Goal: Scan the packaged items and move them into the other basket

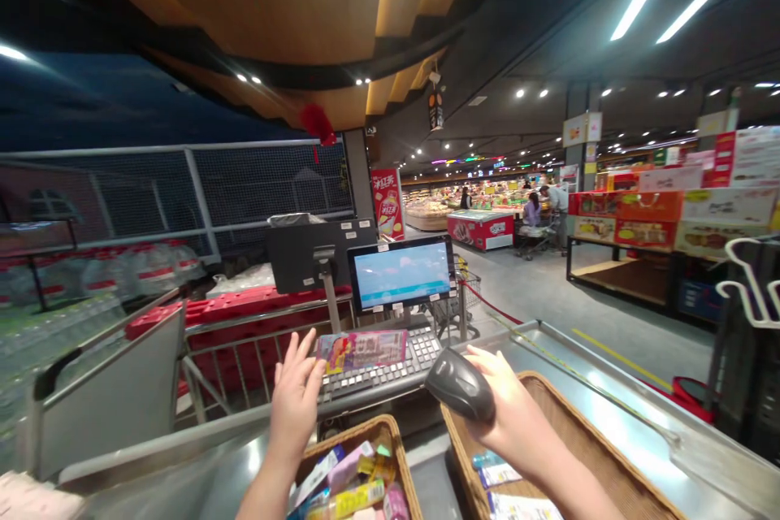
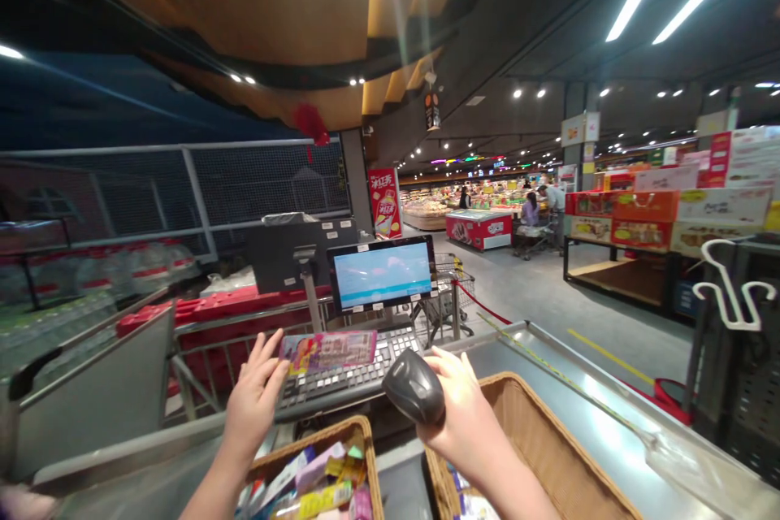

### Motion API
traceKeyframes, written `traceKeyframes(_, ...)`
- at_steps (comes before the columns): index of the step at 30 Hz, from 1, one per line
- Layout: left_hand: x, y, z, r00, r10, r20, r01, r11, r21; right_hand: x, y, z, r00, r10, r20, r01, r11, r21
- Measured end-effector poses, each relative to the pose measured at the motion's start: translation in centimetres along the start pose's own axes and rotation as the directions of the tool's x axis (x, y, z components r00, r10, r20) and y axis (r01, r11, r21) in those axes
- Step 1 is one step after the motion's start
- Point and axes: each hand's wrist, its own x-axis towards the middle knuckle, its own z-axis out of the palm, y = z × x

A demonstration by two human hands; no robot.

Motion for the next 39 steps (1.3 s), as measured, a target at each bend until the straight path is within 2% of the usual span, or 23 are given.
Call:
traceKeyframes(15, -1.3, -1.5, -2.5, 0.998, -0.044, -0.044, 0.044, 0.999, -0.015, 0.3, -2.2, 1.4, 0.994, -0.031, 0.105, 0.033, 0.999, -0.016)
traceKeyframes(23, -3.2, -3.1, -3.8, 0.996, -0.087, 0.003, 0.087, 0.996, 0.0, -0.1, -3.7, 2.4, 0.986, -0.011, 0.165, 0.008, 1.0, 0.021)
traceKeyframes(27, -5.3, -4.9, -4.5, 0.993, -0.117, 0.018, 0.117, 0.993, -0.004, -0.4, -4.2, 3.6, 0.976, -0.023, 0.217, 0.014, 0.999, 0.044)
traceKeyframes(32, -9.6, -7.8, -5.4, 0.976, -0.203, 0.074, 0.2, 0.979, 0.035, -1.0, -4.5, 5.5, 0.968, -0.034, 0.249, 0.015, 0.997, 0.075)
traceKeyframes(39, -16.5, -10.9, -5.9, 0.891, -0.393, 0.227, 0.367, 0.918, 0.15, -1.4, -5.4, 7.6, 0.959, -0.079, 0.272, 0.048, 0.992, 0.118)
